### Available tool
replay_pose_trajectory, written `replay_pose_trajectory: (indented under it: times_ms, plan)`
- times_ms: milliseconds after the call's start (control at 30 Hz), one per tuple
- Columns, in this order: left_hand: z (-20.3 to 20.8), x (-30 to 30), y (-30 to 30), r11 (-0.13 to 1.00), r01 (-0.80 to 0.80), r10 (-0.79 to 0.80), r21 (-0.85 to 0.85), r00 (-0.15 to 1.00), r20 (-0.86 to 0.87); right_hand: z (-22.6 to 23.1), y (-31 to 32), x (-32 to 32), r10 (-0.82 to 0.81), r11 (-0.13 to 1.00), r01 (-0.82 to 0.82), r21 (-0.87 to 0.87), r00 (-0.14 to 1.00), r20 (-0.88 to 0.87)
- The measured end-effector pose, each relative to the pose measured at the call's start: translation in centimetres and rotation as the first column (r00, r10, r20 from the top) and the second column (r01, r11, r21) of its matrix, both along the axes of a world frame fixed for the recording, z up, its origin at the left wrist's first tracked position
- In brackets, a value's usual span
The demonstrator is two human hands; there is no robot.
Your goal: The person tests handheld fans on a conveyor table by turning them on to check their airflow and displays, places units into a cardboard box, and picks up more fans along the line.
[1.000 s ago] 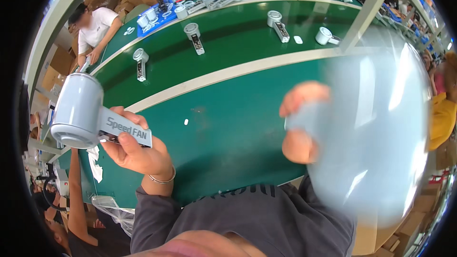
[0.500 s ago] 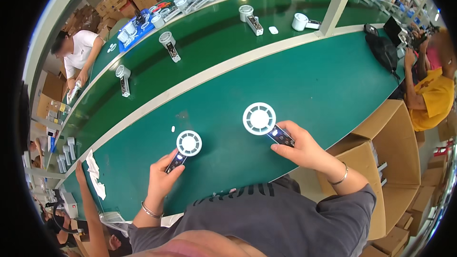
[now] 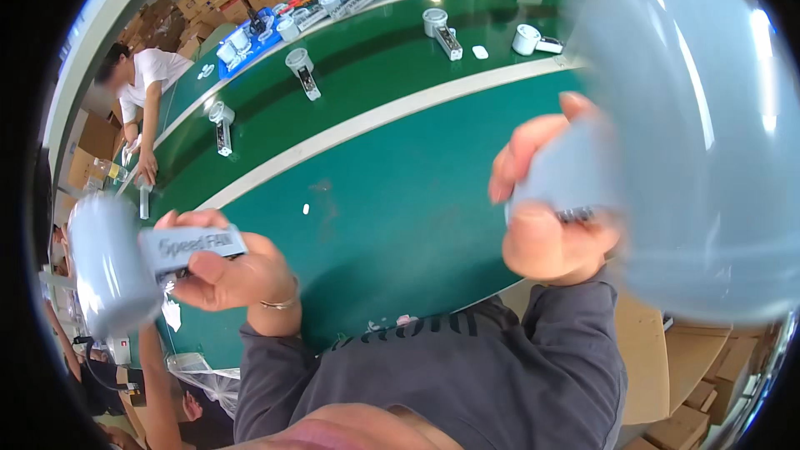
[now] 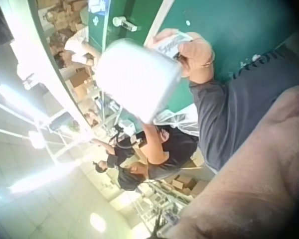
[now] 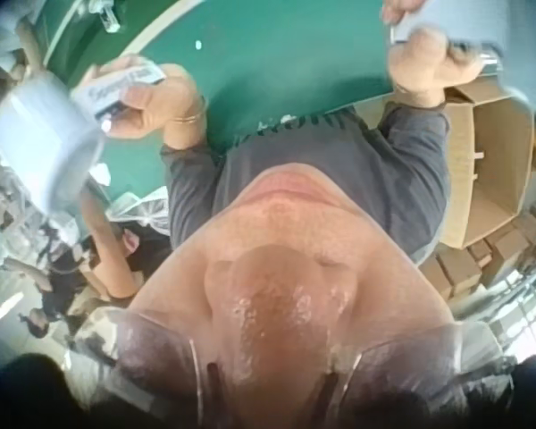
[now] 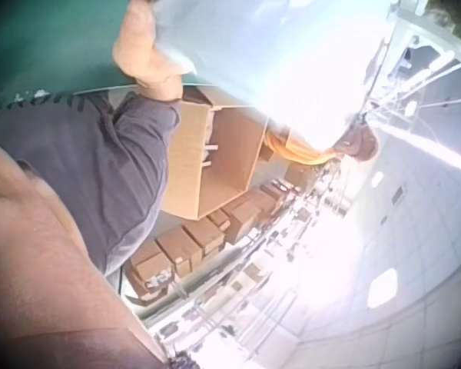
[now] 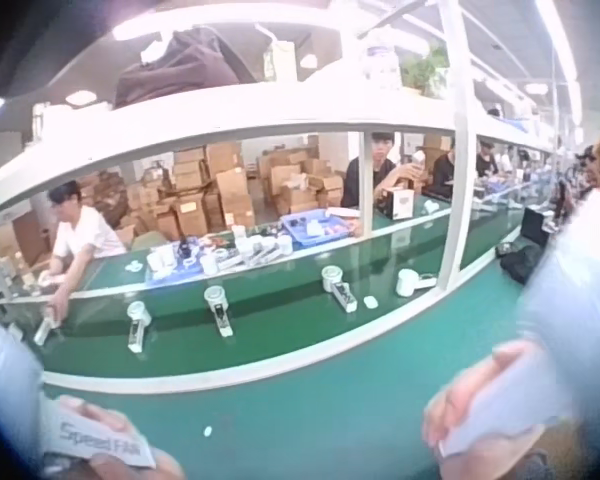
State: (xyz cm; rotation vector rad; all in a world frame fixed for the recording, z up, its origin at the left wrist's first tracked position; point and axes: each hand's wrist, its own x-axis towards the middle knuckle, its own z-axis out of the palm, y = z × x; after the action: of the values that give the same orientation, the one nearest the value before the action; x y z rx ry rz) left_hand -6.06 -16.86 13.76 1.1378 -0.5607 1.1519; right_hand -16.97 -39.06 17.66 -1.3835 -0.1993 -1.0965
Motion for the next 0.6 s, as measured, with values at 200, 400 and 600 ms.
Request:
replay_pose_trajectory:
  times_ms: [200, 400, 600]
  plan:
    - [-0.9, 0.2, -1.1, 0.934, -0.142, 0.036, 0.327, 0.95, 0.31, -1.2, -0.7, 0.2, -0.076, 0.997, 0.076, -0.002, 0.994, -0.075]
    - [-1.8, -0.8, -3.3, 0.946, 0.101, -0.155, 0.308, 0.976, 0.155, -2.2, -3.2, -1.2, -0.238, 0.958, 0.214, -0.193, 0.965, -0.112]
    - [-3.9, -1.5, -8.1, 0.867, 0.431, -0.443, 0.25, 0.896, -0.01, -2.5, -7.8, -7.2, -0.402, 0.909, 0.379, -0.17, 0.907, -0.126]
